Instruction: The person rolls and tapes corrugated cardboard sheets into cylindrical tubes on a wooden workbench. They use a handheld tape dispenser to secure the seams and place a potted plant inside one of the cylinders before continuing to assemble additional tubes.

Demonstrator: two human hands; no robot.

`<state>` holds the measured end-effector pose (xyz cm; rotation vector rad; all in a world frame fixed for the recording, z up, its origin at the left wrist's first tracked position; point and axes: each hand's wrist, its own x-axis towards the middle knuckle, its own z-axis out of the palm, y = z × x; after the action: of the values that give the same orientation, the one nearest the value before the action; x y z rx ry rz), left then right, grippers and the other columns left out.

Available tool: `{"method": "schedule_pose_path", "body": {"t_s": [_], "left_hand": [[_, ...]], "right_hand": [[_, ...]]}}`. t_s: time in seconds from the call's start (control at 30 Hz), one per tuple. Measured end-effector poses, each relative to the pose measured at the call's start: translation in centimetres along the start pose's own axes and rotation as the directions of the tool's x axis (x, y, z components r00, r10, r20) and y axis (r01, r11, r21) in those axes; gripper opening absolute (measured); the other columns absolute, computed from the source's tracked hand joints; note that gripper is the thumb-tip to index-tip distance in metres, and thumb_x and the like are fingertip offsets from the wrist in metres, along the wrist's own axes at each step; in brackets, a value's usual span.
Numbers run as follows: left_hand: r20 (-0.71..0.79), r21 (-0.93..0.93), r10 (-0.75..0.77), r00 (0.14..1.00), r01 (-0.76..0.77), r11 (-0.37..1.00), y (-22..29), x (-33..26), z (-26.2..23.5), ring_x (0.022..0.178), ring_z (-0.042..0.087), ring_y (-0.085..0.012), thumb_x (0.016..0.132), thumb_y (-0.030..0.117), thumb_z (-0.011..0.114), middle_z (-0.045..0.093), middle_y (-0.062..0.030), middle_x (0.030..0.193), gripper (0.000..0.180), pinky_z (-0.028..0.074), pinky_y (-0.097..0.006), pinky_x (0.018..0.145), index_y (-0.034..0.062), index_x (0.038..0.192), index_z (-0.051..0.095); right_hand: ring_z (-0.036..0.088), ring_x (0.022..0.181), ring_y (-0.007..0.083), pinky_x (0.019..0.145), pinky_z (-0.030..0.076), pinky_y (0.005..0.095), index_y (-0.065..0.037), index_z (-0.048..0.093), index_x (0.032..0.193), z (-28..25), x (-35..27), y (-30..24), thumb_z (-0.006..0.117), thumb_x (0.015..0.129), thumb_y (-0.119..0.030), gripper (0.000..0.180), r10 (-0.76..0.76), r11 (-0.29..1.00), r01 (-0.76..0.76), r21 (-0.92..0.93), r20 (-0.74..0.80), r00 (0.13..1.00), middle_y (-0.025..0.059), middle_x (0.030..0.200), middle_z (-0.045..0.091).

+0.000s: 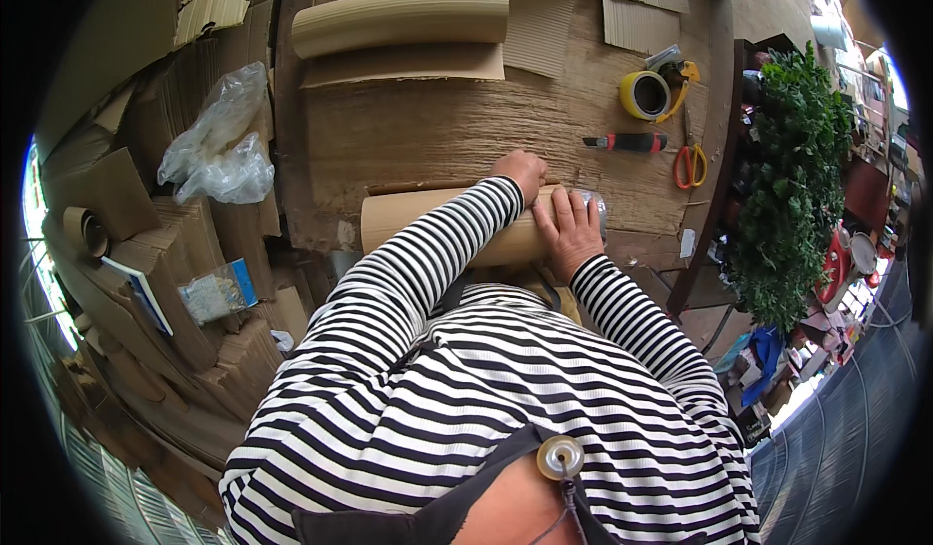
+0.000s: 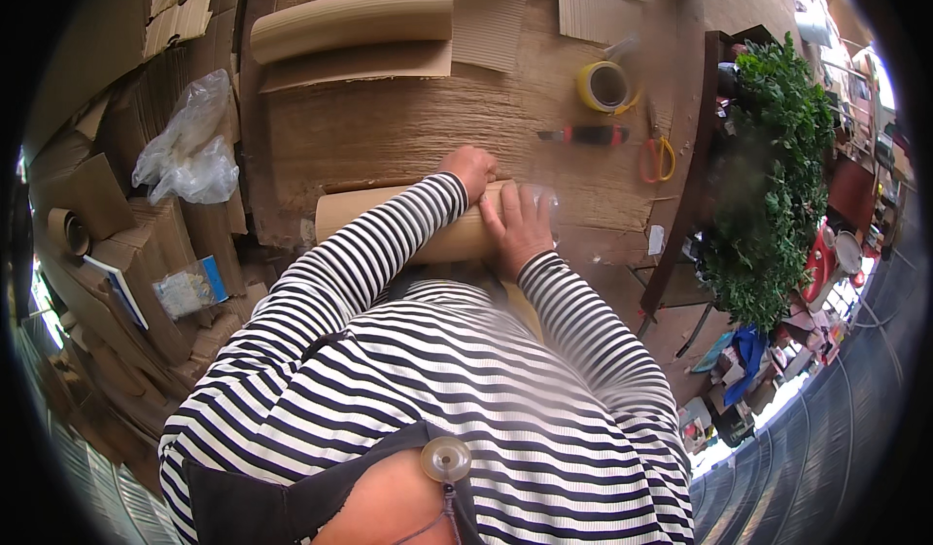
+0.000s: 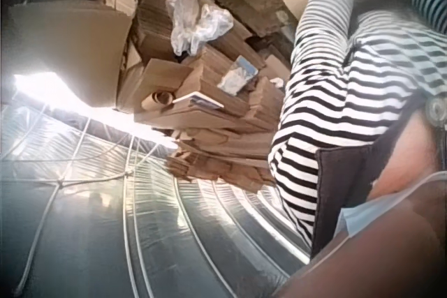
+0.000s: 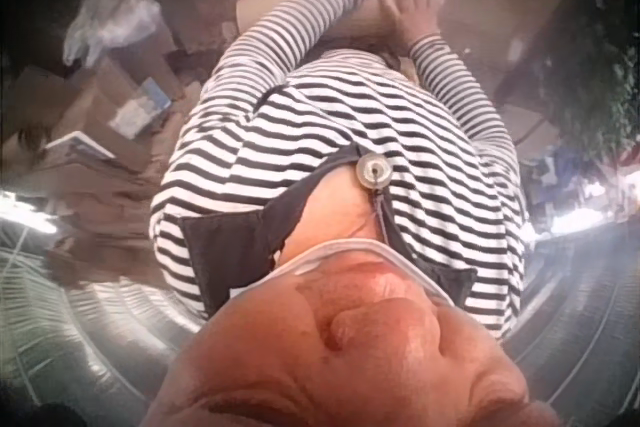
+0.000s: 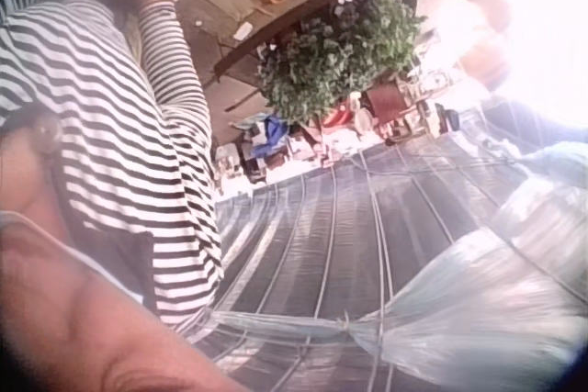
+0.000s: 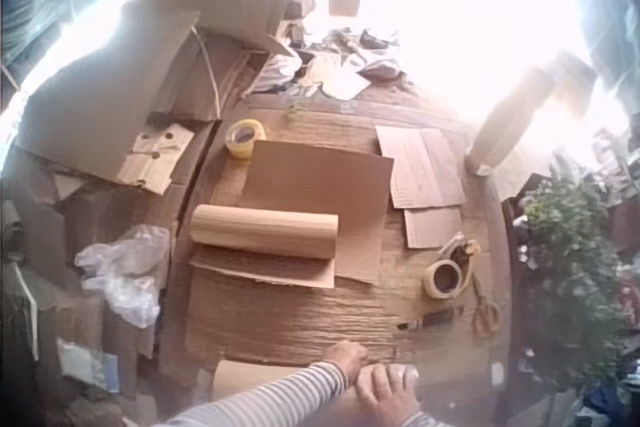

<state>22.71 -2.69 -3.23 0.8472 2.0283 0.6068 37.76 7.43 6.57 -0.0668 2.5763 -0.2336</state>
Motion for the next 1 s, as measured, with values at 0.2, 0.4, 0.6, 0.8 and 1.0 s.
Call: {"method": "schedule_pose_path", "body": {"t_s": [0.2, 0.4, 0.6, 0.8, 1.0], "left_hand": [[-0.321, 0.195, 0.2, 0.926, -0.142, 0.97, 0.5, -1.3, -1.8, 0.09, 0.063, -0.0273, 0.085, 0.015, 0.067, 0.069, -0.0024, 0.091, 0.004, 0.055, -0.041, 0.08, 0.0143, 0.082, 0.07], [-0.225, 0.136, 0.236, 0.945, -0.21, 0.968, 0.4, -2.8, -1.8, 0.099, 0.066, -0.031, 0.088, 0.013, 0.068, 0.07, -0.0075, 0.099, 0.012, 0.055, -0.042, 0.088, 0.0103, 0.097, 0.076], [0.095, 0.101, 0.22, 0.971, -0.23, 0.968, 2.3, -5.3, -4.7, 0.118, 0.06, -0.035, 0.078, 0.013, 0.073, 0.064, -0.0173, 0.121, 0.049, 0.05, -0.042, 0.105, 0.0, 0.125, 0.069], [-0.044, 0.292, 0.15, 0.988, -0.131, 0.947, 4.4, -8.5, -2.1, 0.121, 0.055, -0.0379, 0.066, 0.021, 0.089, 0.061, -0.0167, 0.128, 0.072, 0.048, -0.045, 0.107, 0.0023, 0.13, 0.063], [-0.238, 0.283, 0.078, 0.968, -0.007, 0.959, 5.9, -11.9, 1.4, 0.12, 0.054, -0.0346, 0.065, 0.029, 0.093, 0.058, -0.0121, 0.128, 0.074, 0.049, -0.044, 0.105, 0.0071, 0.129, 0.063]], "right_hand": [[0.033, 0.145, 0.0484, 0.118, 0.022, 0.0707, -0.021, 0.038, 0.155, 3.9, 0.6, 0.3, 0.056, 0.094, -0.022, 0.064, -0.063, 0.998, 0.049, -0.047, -0.366, 0.928, 0.026, 0.159, 0.034], [0.036, 0.141, 0.0491, 0.111, 0.029, 0.0768, -0.02, 0.037, 0.153, 7.6, 0.5, 0.3, 0.055, 0.094, -0.016, 0.062, -0.118, 0.992, 0.127, -0.023, -0.554, 0.824, 0.0239, 0.154, 0.034], [0.033, 0.144, 0.0488, 0.113, 0.029, 0.0749, -0.019, 0.037, 0.155, 8.7, -0.4, 0.3, 0.055, 0.095, -0.019, 0.063, -0.115, 0.992, 0.119, -0.032, -0.599, 0.793, 0.0223, 0.156, 0.033], [0.031, 0.15, 0.0428, 0.123, 0.021, 0.066, -0.019, 0.04, 0.154, 9.3, -1.2, 1.1, 0.051, 0.097, -0.025, 0.059, -0.164, 0.985, 0.165, -0.055, -0.602, 0.782, 0.0161, 0.162, 0.034], [0.055, 0.13, 0.0388, 0.115, 0.042, 0.0499, -0.004, 0.058, 0.135, 1.5, -2.6, 7.1, 0.08, 0.072, -0.009, 0.067, 0.02, 0.81, 0.387, 0.44, -0.681, 0.732, 0.0201, 0.14, 0.057]]}}
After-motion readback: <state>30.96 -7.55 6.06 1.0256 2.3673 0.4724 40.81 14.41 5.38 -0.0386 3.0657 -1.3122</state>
